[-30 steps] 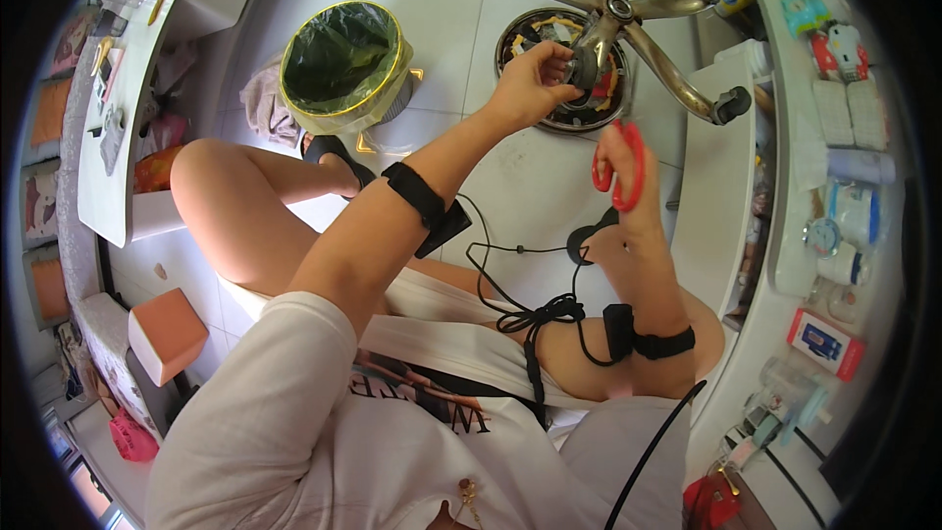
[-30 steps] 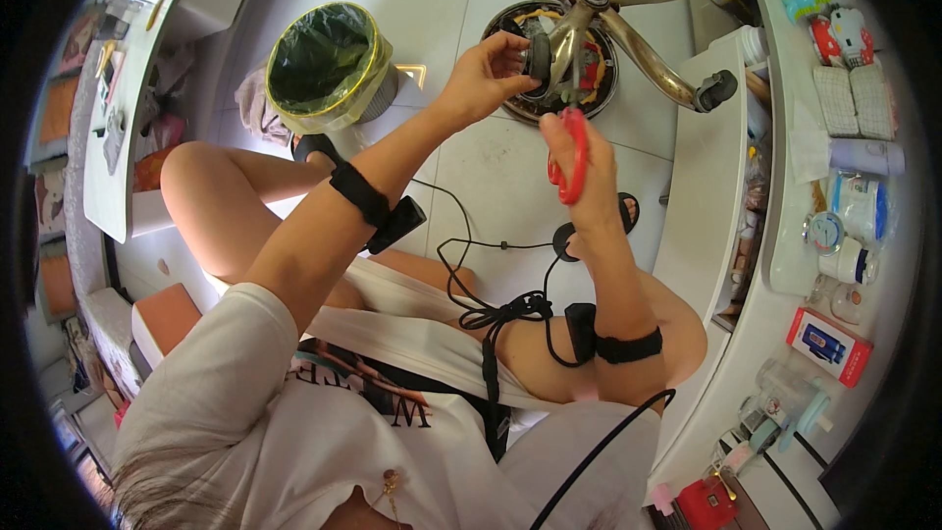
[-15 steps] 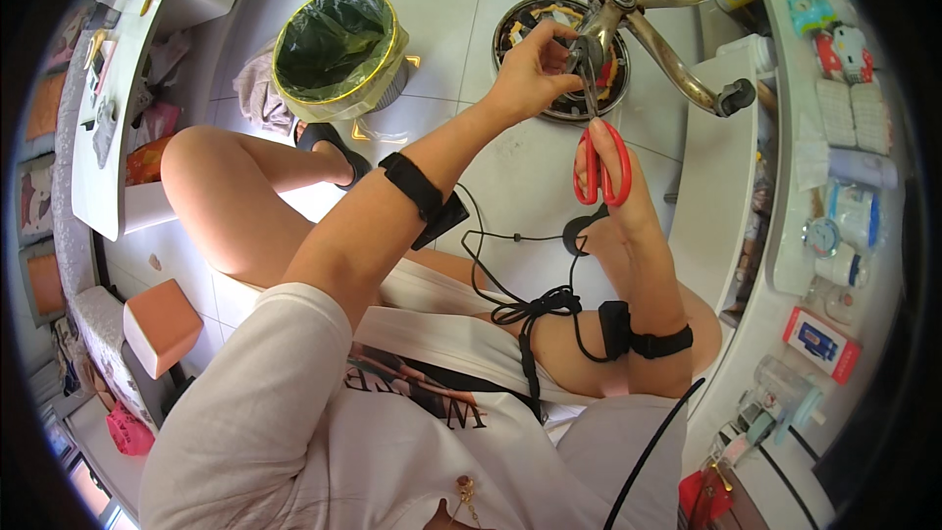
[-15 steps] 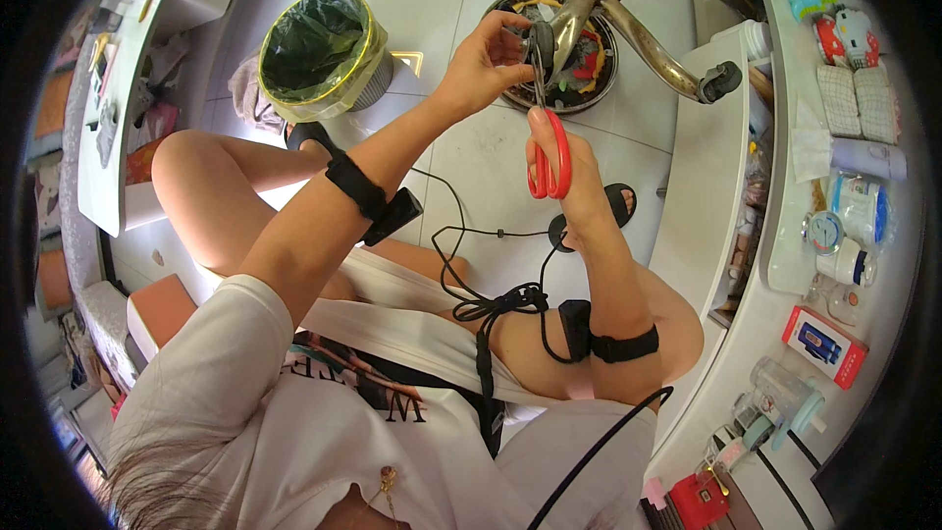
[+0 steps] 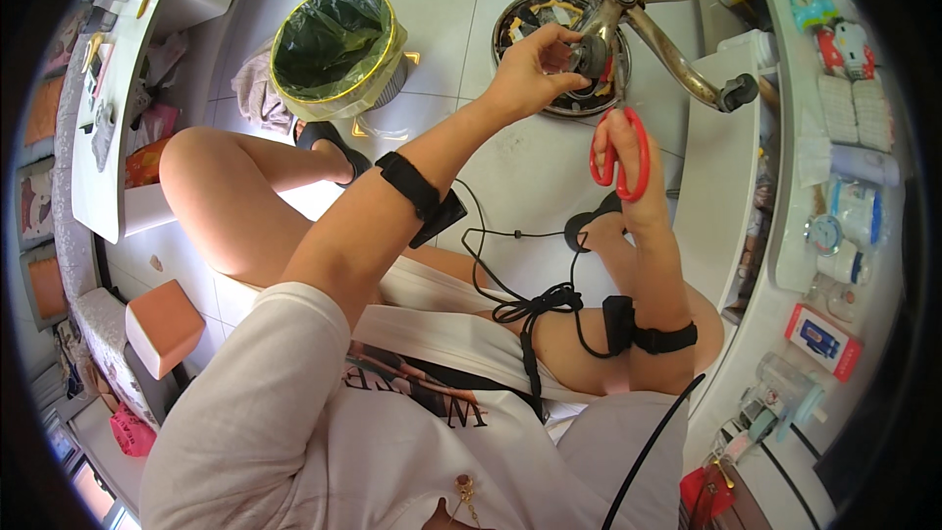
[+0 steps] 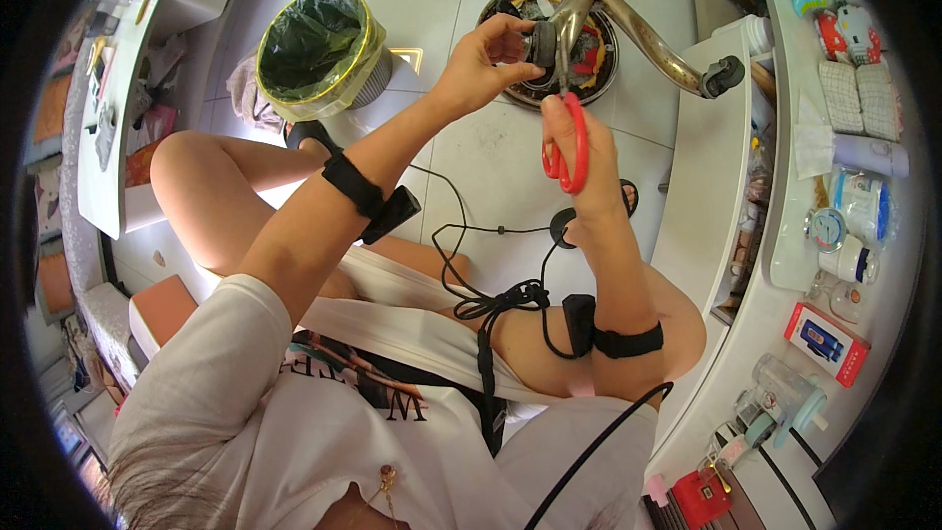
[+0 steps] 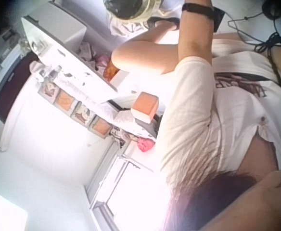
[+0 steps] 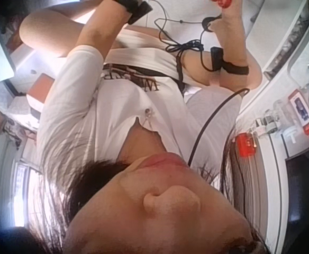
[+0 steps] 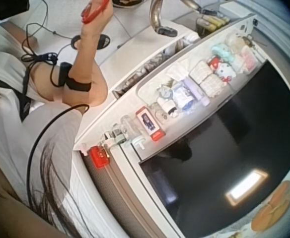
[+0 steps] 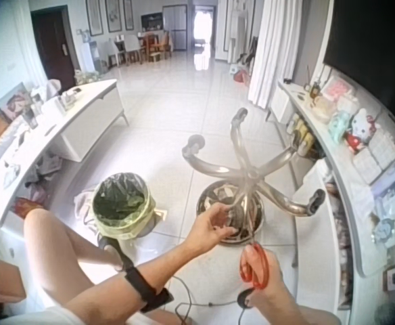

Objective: The person uses shears to cut through a black plastic or rubber sleeve on the base of an office chair and pulls away the cut pieces.

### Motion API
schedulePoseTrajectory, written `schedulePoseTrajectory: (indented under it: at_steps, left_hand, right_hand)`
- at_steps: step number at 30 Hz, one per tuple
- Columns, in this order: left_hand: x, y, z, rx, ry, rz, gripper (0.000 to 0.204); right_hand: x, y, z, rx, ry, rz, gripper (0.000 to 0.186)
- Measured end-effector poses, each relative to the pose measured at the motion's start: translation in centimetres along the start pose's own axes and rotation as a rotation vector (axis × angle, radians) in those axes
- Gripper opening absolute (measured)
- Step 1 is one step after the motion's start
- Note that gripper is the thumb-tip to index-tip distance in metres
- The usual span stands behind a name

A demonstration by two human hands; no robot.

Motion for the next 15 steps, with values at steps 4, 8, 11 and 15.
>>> schedulePoseTrajectory:
  at_steps: [4, 8, 11, 15]
  left_hand:
    - [-0.2, 0.4, 0.2, 0.067, 0.014, -0.084, 0.046]
    - [-0.2, 2.0, 0.8, 0.077, 0.044, -0.131, 0.039]
    - [0.0, 3.1, 1.1, 0.113, 0.088, -0.226, 0.036]
    - [0.7, 4.4, 1.0, 0.435, 0.093, -0.449, 0.036]
  right_hand:
    - [-0.9, -0.6, 0.1, -0.069, 0.018, -0.037, 0.036]
    - [-1.5, 0.1, -0.3, -0.098, 0.142, -0.03, 0.031]
    - [-1.8, 0.4, -0.4, -0.108, 0.148, -0.053, 0.029]
    - [-1.9, 0.4, -0.4, -0.13, 0.18, -0.101, 0.027]
Point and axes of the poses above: each hand's wrist, its own z-axis away from the middle knuckle, its own x-axis out of the palm, y = z × x, the point moved 5 cm from there along -z, towards the middle knuckle, and after that the axes turned 9 degrees about z, right-handed, at the moved point
